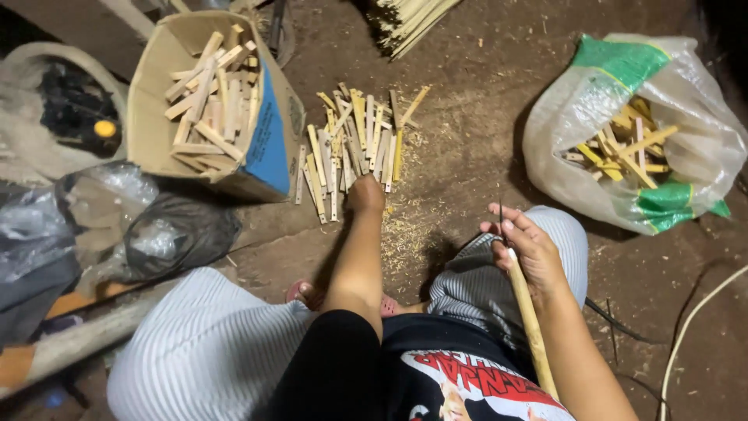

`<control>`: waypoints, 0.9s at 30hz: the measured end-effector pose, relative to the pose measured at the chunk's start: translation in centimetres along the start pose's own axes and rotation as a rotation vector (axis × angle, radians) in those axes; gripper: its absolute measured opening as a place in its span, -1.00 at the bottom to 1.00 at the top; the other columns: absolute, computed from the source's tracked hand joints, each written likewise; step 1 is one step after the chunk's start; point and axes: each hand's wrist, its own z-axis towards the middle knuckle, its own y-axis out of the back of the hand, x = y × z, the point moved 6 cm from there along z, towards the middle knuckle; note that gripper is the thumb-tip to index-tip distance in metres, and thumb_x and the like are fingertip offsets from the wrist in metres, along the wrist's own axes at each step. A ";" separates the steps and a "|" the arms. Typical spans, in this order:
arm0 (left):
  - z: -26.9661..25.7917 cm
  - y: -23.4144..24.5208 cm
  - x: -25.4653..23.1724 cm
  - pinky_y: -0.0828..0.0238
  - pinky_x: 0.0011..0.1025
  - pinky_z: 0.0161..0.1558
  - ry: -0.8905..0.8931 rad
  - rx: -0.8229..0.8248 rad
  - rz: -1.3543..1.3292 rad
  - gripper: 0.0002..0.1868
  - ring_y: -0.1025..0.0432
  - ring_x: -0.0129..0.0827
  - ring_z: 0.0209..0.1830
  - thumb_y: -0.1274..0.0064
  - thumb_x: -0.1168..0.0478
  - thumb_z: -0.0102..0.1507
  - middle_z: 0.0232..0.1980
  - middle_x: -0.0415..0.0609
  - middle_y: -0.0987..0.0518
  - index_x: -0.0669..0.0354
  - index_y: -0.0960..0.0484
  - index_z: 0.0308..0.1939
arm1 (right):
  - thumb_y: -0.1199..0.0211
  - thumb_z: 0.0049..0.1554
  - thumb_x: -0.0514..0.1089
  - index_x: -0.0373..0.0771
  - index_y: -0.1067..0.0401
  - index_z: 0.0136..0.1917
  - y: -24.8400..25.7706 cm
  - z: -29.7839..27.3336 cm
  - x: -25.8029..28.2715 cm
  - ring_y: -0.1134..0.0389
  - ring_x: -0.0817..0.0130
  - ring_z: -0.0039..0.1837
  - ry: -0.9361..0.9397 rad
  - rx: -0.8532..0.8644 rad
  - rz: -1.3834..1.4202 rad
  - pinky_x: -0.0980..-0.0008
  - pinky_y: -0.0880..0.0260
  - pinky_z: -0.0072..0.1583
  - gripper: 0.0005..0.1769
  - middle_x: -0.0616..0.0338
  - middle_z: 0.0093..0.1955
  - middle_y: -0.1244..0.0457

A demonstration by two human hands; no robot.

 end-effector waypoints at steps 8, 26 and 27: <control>-9.4 27.3 -7.3 -0.48 -0.14 -0.26 -0.144 -0.894 -0.637 -0.86 -0.52 0.07 -0.30 -0.19 0.27 0.06 -0.35 0.08 -0.52 0.16 -0.52 -0.41 | -0.12 0.26 -0.13 -0.32 -0.27 0.47 -1.2 0.2 -1.4 -0.18 0.53 -0.18 -0.031 0.172 -0.001 0.71 -0.23 -0.32 -0.46 -0.10 0.10 -0.32; -32.0 40.9 -11.9 -0.66 -0.29 -0.36 -0.473 -0.415 -0.757 -0.77 -0.65 -0.01 -0.32 -0.23 0.44 0.09 -0.30 0.18 -0.71 0.28 -0.75 -0.16 | -0.16 0.14 -0.44 -0.54 -0.20 0.42 -17.0 -8.1 0.5 -0.39 0.19 -0.49 0.190 0.531 -0.087 0.33 -0.49 -0.51 -0.43 -0.10 -0.27 -0.20; -32.2 40.9 -12.3 -0.65 -0.30 -0.38 -0.491 -0.428 -0.774 -0.78 -0.65 0.00 -0.34 -0.22 0.46 0.08 -0.32 0.19 -0.71 0.30 -0.74 -0.19 | -0.15 0.15 -0.44 -0.54 -0.19 0.40 -17.0 -8.0 0.5 -0.38 0.20 -0.50 0.190 0.527 -0.090 0.34 -0.49 -0.52 -0.45 -0.08 -0.27 -0.19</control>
